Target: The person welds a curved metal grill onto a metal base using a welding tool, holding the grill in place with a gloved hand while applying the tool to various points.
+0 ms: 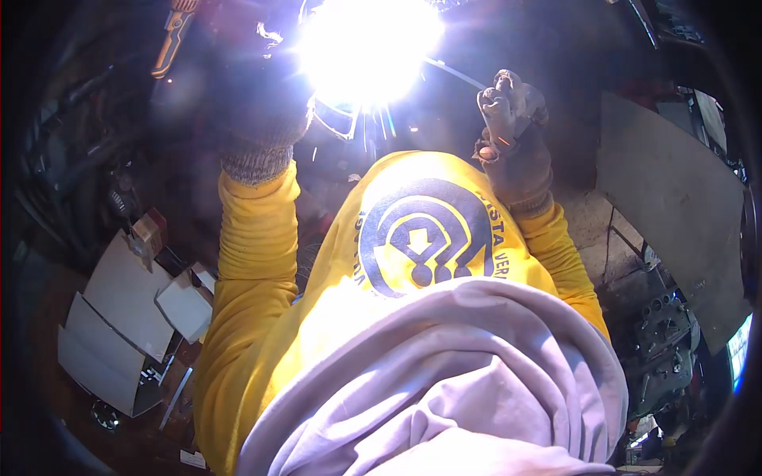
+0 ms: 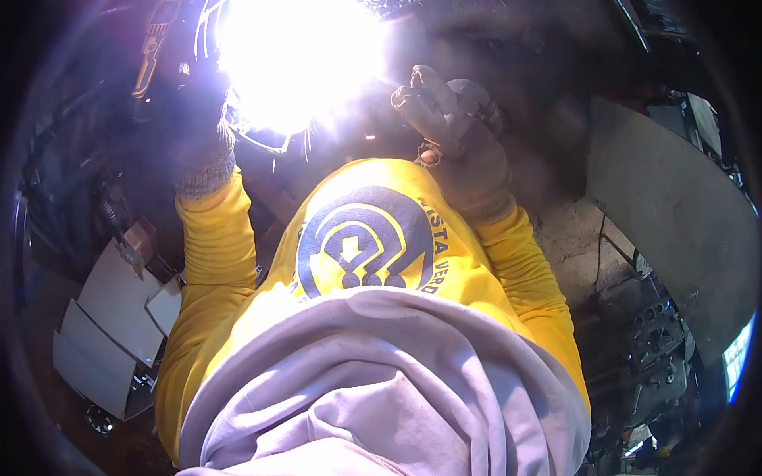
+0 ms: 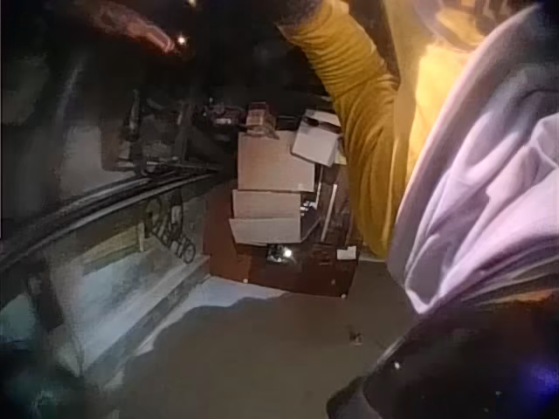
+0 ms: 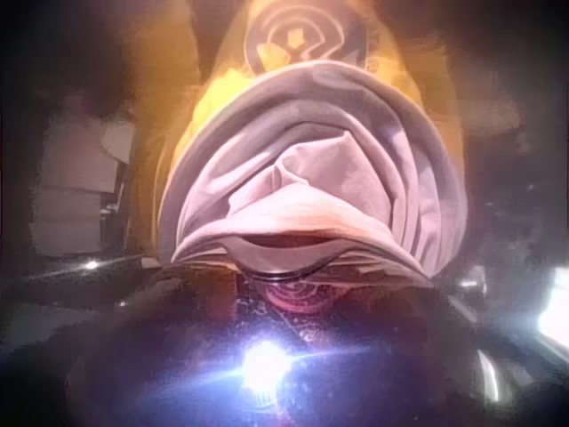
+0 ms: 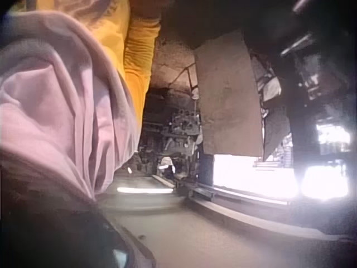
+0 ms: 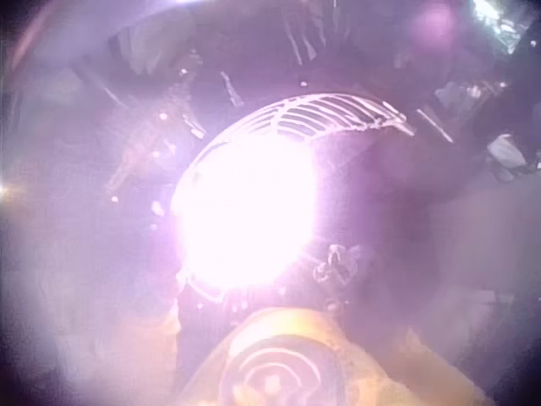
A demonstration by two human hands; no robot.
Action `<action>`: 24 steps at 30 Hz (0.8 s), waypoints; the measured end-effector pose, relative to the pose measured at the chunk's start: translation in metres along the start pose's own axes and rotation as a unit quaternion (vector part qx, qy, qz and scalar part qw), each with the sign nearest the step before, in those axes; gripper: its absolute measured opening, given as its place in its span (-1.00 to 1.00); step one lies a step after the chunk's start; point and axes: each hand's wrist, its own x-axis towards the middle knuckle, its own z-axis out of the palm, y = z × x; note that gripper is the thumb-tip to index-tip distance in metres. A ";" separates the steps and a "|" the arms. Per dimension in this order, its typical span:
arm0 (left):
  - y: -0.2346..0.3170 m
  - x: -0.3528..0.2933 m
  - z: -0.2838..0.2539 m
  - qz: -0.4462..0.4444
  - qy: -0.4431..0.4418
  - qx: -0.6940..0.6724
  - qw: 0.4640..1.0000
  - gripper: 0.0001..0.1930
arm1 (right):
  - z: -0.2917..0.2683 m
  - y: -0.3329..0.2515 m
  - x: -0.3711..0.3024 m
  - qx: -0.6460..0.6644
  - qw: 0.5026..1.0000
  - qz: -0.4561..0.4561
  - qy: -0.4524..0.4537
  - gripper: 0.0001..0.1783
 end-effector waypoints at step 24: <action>0.003 0.001 -0.002 0.010 -0.015 0.004 1.000 -0.43 | -0.003 0.018 -0.022 -0.130 0.986 -0.028 0.097 -0.38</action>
